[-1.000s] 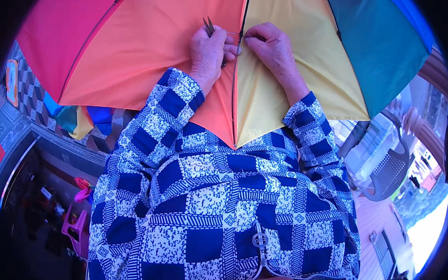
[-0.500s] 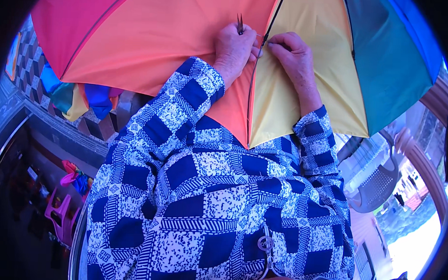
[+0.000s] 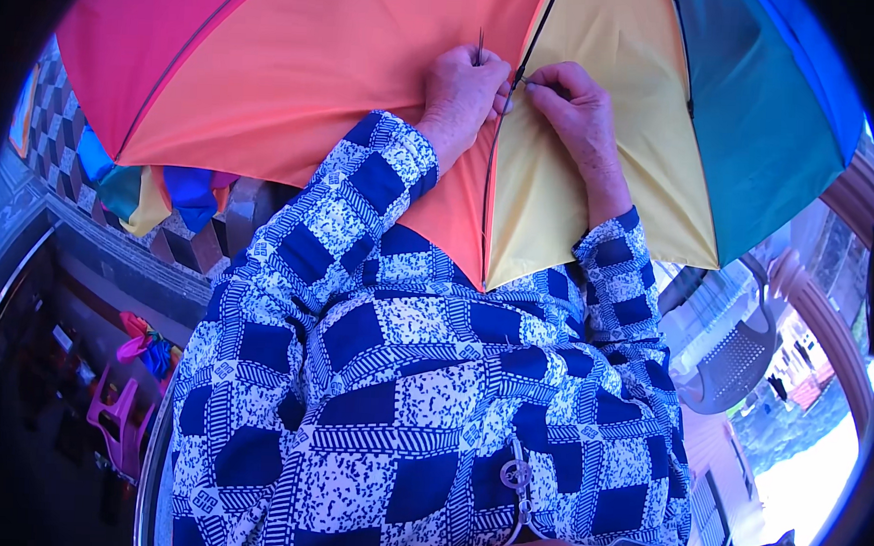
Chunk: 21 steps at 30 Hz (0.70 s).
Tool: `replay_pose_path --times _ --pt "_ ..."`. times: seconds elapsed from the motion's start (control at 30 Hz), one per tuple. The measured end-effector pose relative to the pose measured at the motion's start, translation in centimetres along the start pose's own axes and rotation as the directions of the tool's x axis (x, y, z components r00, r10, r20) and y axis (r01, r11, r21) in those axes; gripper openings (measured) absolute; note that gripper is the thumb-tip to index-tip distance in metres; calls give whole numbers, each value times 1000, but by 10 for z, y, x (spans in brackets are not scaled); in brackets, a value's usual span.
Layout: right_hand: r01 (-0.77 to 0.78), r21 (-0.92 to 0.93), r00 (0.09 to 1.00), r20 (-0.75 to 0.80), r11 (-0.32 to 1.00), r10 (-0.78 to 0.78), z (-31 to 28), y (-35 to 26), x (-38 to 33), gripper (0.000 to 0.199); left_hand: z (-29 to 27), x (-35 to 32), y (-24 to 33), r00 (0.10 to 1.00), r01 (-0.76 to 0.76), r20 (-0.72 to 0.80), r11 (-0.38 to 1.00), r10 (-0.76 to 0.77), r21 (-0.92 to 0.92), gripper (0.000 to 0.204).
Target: Repairing the ribs of a rainbow umbrella using small hand tools.
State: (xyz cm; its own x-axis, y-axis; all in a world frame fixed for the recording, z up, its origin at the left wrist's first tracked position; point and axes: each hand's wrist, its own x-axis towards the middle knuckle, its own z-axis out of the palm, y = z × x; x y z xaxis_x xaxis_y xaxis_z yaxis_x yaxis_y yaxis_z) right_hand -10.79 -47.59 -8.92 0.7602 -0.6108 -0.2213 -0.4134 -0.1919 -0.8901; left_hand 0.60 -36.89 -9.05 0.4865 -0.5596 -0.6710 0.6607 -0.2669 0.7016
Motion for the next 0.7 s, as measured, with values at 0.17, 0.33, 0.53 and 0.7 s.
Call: replay_pose_path --times 0.17,0.33,0.53,0.7 --pt "-61 64 998 23 996 60 -1 -8 0 15 0 -2 2 1000 0 -11 1000 0 23 14" --pt "-229 96 973 63 969 223 -4 -15 3 15 0 -2 3 1000 -1 -17 1000 1 30 14" --pt "-67 -31 997 48 997 68 -4 -4 3 13 0 -2 0 1000 10 -17 999 -10 -32 13" --pt "81 -124 996 31 989 -78 -5 -3 1 11 5 -5 -2 1000 -7 -14 998 7 -57 13"
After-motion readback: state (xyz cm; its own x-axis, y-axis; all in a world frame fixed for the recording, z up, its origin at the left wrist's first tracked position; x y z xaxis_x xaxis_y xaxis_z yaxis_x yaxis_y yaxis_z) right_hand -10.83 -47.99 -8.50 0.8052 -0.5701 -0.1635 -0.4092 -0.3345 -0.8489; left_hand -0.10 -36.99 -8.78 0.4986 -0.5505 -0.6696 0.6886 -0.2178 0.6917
